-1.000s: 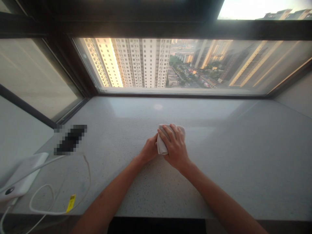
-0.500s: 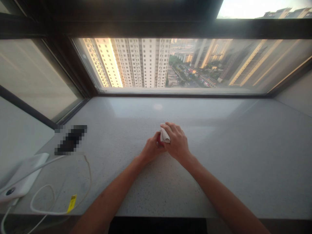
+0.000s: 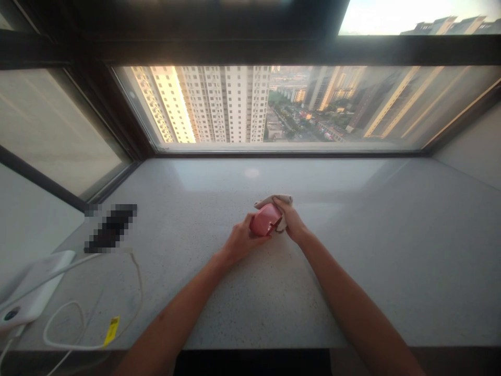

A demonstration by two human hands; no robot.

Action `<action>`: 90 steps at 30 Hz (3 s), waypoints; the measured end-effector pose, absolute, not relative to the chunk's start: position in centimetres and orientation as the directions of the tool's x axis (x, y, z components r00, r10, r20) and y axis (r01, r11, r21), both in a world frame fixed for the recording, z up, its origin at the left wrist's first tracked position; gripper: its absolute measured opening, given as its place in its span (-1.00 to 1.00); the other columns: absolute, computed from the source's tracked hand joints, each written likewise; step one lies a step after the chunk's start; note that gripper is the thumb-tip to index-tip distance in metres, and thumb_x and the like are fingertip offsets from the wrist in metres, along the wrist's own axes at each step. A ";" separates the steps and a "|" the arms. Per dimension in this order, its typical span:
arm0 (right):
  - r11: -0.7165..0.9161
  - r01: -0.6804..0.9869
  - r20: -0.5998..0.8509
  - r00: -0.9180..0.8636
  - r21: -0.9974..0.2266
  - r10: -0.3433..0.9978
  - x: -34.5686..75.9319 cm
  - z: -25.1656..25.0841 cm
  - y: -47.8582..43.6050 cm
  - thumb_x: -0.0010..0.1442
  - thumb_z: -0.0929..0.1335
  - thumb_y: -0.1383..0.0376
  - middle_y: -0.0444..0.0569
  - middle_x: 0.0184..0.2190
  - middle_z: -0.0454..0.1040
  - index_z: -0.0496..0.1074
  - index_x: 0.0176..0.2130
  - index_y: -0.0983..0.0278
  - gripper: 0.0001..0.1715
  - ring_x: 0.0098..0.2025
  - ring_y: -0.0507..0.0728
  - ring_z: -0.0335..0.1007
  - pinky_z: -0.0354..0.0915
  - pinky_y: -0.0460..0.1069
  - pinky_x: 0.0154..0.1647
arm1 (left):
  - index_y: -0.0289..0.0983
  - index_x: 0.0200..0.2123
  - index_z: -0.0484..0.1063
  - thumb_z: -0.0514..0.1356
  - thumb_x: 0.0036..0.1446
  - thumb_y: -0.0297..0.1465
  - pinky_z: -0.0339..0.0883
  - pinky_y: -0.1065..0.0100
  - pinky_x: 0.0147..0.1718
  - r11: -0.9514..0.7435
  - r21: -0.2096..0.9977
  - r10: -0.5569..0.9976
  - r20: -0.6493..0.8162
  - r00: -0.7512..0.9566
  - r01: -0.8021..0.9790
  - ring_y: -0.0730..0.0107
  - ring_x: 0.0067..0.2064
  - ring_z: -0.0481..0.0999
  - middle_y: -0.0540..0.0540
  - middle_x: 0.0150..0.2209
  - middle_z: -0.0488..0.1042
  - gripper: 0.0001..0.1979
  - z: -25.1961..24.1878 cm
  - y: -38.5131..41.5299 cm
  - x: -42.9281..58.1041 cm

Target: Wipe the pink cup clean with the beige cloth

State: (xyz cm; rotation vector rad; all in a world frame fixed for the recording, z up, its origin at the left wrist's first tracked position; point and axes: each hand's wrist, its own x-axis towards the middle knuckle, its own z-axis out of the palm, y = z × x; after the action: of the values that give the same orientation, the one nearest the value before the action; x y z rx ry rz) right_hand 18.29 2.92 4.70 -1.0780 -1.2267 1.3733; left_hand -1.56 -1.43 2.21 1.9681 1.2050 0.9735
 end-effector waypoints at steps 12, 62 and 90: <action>0.518 0.491 0.491 -0.196 -0.701 0.849 17.2 5.8 -0.4 0.47 0.27 0.15 0.05 0.30 0.52 0.54 0.23 0.12 -0.55 0.32 0.29 0.43 0.29 0.25 0.40 | -0.26 0.19 0.40 0.46 0.17 -0.13 0.35 0.40 -0.27 -0.377 0.821 0.916 0.263 0.302 0.428 0.33 -0.28 0.53 -0.05 -0.22 0.63 -0.38 2.4 -1.4 -1.7; 0.473 0.866 0.457 -0.359 -0.163 0.814 12.2 7.6 -3.9 0.30 0.40 0.29 0.21 0.35 0.47 0.42 0.36 0.24 -0.33 0.48 0.56 0.12 -0.04 0.52 0.47 | -0.29 -0.12 0.54 0.24 0.25 -0.40 0.54 0.13 -0.01 -0.367 0.829 0.912 0.233 0.337 0.421 0.07 -0.10 0.62 -0.22 -0.12 0.67 -0.84 0.5 -0.8 -1.5; 0.003 -0.190 0.010 -0.039 -0.982 0.999 18.2 4.3 2.9 0.28 0.39 -0.19 0.07 -0.09 0.75 0.69 -0.11 0.19 -0.43 -0.06 0.32 0.68 0.51 0.19 0.10 | -0.23 0.23 0.33 0.46 0.20 -0.09 0.49 0.19 0.02 -0.373 0.848 0.903 0.240 0.356 0.375 0.08 0.03 0.64 -0.24 0.08 0.63 -0.34 1.7 -1.4 -1.3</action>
State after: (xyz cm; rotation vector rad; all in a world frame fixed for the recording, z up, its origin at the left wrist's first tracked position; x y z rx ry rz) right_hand 18.18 2.86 4.29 -1.0435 -1.0991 1.3179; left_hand -1.30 -1.37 1.74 1.9147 1.1118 0.9526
